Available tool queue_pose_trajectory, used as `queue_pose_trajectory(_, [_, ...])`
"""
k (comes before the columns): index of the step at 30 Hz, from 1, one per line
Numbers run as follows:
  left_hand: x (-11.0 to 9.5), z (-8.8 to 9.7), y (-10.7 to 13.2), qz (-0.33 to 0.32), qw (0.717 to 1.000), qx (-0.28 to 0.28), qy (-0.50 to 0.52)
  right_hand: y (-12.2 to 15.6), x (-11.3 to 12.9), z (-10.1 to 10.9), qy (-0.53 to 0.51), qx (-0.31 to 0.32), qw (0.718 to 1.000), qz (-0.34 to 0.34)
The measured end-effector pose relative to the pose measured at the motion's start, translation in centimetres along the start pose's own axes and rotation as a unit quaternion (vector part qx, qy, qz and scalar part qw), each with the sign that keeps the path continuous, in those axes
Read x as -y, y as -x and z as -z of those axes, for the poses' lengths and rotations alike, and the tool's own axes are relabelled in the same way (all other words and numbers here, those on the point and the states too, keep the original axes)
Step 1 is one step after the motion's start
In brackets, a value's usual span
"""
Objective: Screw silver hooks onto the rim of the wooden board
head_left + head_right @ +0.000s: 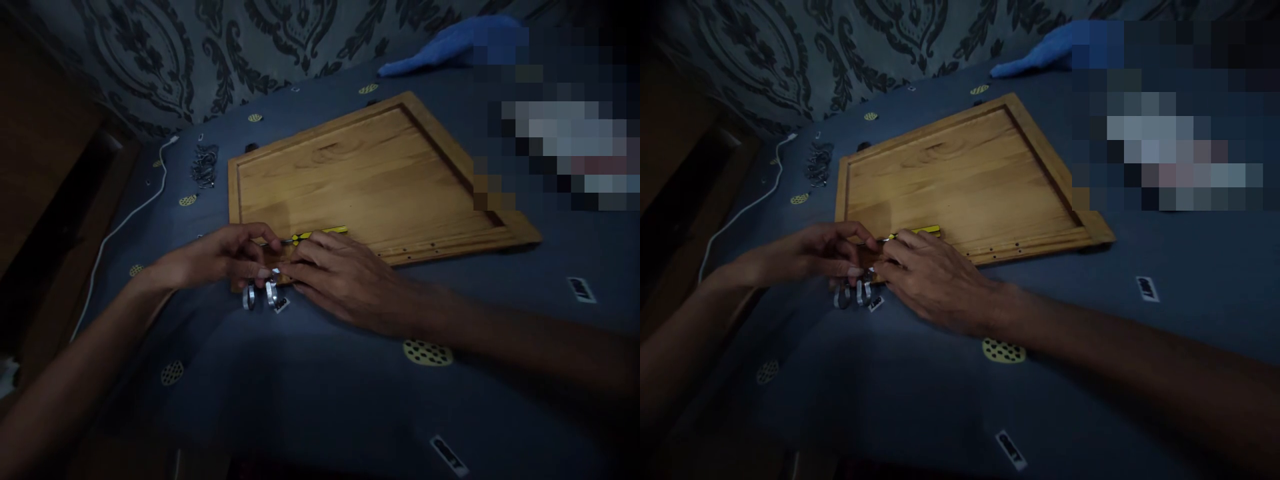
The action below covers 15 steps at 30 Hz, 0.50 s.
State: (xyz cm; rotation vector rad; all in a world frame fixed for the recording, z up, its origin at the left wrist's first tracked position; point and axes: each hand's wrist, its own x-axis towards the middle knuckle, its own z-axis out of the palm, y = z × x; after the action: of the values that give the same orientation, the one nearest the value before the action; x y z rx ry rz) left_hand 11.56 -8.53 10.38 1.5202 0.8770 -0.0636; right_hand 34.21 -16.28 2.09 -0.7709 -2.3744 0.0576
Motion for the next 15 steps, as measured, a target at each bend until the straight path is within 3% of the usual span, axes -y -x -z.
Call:
queue_pose_trajectory(5, [-0.6, -1.5, 2.2, -0.062, 0.988, -0.121, -0.070, 0.0, 0.0, -0.1, 0.001, -0.010, 1.000, 0.005])
queue_pose_trajectory(8, [0.3, -3.8, 3.4, -0.133, 0.939, -0.251, -0.194, 0.2, 0.0, -0.1, -0.002, -0.001, 1.000, 0.000])
queue_pose_trajectory(12, [2.4, -6.5, 3.9, -0.171, 0.899, -0.263, -0.306, 0.2, 0.1, 0.0, -0.011, 0.003, 1.000, -0.015])
queue_pose_trajectory(15, [3.9, -7.3, 3.5, -0.172, 0.884, -0.271, -0.339, 0.2, 0.1, 0.1, -0.003, 0.006, 1.000, -0.011])
